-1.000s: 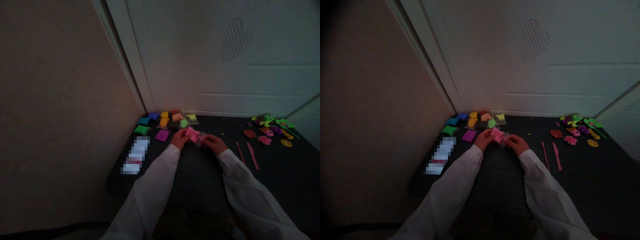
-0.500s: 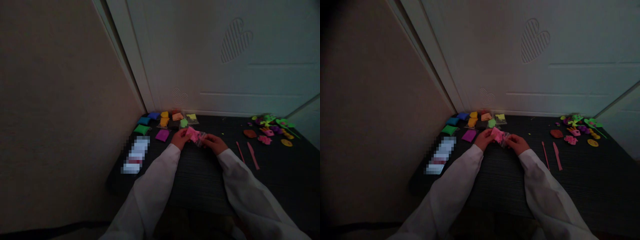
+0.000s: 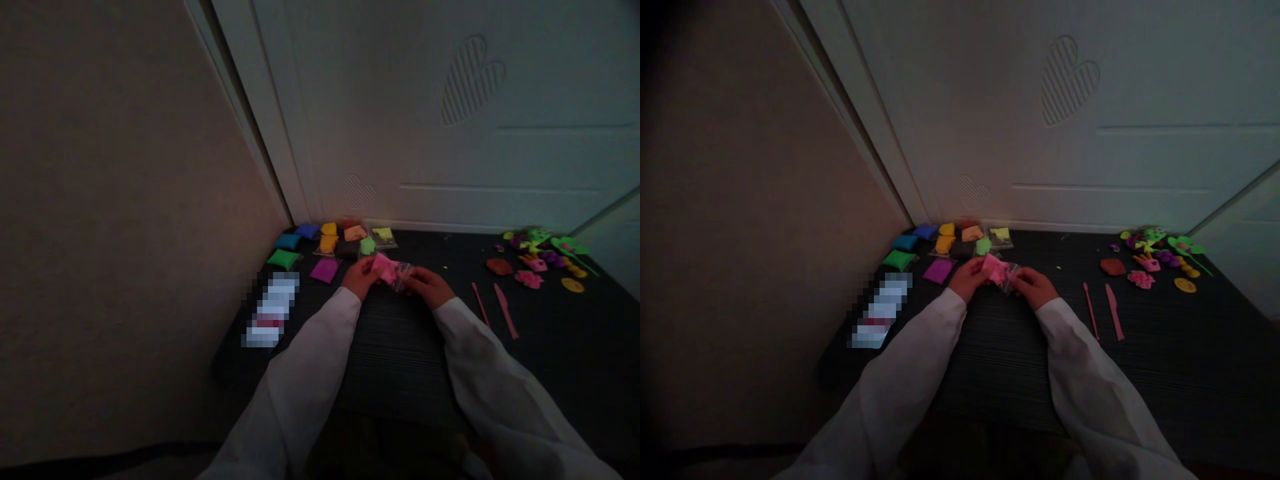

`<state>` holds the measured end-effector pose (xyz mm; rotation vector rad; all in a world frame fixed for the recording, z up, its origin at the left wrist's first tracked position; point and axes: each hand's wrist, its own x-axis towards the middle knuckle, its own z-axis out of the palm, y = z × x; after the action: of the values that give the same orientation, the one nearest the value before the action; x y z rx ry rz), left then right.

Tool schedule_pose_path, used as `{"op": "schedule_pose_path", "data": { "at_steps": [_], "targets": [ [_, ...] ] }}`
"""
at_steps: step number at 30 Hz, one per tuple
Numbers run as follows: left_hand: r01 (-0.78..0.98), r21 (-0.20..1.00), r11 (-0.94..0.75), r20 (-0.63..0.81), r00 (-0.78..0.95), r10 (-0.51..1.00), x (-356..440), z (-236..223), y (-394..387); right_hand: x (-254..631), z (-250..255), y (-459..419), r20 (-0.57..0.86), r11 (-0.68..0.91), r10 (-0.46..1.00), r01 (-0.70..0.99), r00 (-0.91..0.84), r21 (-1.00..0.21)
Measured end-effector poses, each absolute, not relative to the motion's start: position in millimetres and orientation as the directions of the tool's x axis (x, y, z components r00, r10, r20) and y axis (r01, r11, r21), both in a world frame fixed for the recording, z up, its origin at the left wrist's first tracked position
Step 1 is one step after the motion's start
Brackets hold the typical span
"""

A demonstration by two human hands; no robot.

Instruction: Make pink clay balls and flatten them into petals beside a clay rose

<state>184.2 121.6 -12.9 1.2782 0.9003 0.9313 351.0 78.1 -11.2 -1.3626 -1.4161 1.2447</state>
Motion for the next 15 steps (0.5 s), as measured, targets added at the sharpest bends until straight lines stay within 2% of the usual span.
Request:
{"op": "schedule_pose_path", "data": {
  "at_steps": [15],
  "targets": [
    [-0.039,0.999,0.004,0.01,0.336,0.942,187.1,-16.0,123.4,353.3,-21.8,80.5,-0.01,0.012,0.996,0.24,-0.09,-0.971]
  ]
}}
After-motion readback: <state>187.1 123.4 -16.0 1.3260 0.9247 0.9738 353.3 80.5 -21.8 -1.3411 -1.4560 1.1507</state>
